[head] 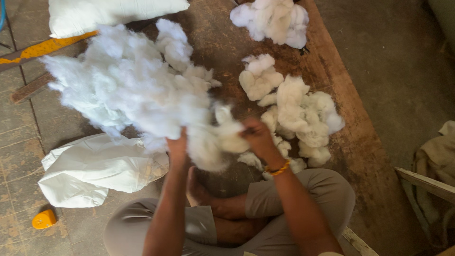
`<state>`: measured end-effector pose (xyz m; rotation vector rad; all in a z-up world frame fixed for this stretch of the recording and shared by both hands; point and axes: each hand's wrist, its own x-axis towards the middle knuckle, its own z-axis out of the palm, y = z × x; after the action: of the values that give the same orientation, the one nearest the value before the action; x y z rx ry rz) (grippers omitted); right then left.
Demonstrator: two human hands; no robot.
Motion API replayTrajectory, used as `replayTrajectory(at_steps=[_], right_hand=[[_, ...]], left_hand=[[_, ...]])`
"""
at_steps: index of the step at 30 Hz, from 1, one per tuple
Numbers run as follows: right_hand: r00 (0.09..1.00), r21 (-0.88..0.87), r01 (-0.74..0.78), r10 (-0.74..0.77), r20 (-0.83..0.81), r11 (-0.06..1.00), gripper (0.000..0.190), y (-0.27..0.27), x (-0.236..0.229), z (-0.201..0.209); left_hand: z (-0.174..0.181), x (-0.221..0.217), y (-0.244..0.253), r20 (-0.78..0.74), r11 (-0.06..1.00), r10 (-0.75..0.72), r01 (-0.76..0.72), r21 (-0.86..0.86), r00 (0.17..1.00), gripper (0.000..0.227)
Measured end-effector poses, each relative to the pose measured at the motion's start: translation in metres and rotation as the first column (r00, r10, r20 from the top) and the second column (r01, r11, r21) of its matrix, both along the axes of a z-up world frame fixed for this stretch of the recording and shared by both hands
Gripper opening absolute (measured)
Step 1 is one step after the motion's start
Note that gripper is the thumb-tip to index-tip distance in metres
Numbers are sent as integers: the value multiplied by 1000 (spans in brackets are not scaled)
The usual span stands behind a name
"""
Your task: The person sits on the floor and repeatedly pulls apart, fluffs, and separates clumps of white cotton fiber by hand. They transfer portions of the cotton between two piles on the floor, continuing the manual separation process throughout the clip.
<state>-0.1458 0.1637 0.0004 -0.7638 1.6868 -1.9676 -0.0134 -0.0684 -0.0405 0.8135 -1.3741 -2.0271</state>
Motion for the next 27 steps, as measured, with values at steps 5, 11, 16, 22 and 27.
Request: replayTrajectory(at_steps=[5,11,16,22,27], right_hand=[[953,-144,2,42,301,990,35,27,-31,27],[997,291,-66,71,-5,954,67,-14,22,-3],[995,326,47,-16,-99,944,66,-24,39,-16],[968,273,249,-239,-71,929,66,-28,15,-35],[844,204,506,-530,79,838,66,3,-48,-26]], left_hand=[[23,17,-10,131,971,-236,229,71,963,50],[6,8,35,243,853,-522,496,163,817,49],[-2,3,57,215,932,-344,305,193,914,48],[-2,-2,70,183,940,-299,256,226,937,46],[11,16,67,198,915,-335,268,301,921,45]])
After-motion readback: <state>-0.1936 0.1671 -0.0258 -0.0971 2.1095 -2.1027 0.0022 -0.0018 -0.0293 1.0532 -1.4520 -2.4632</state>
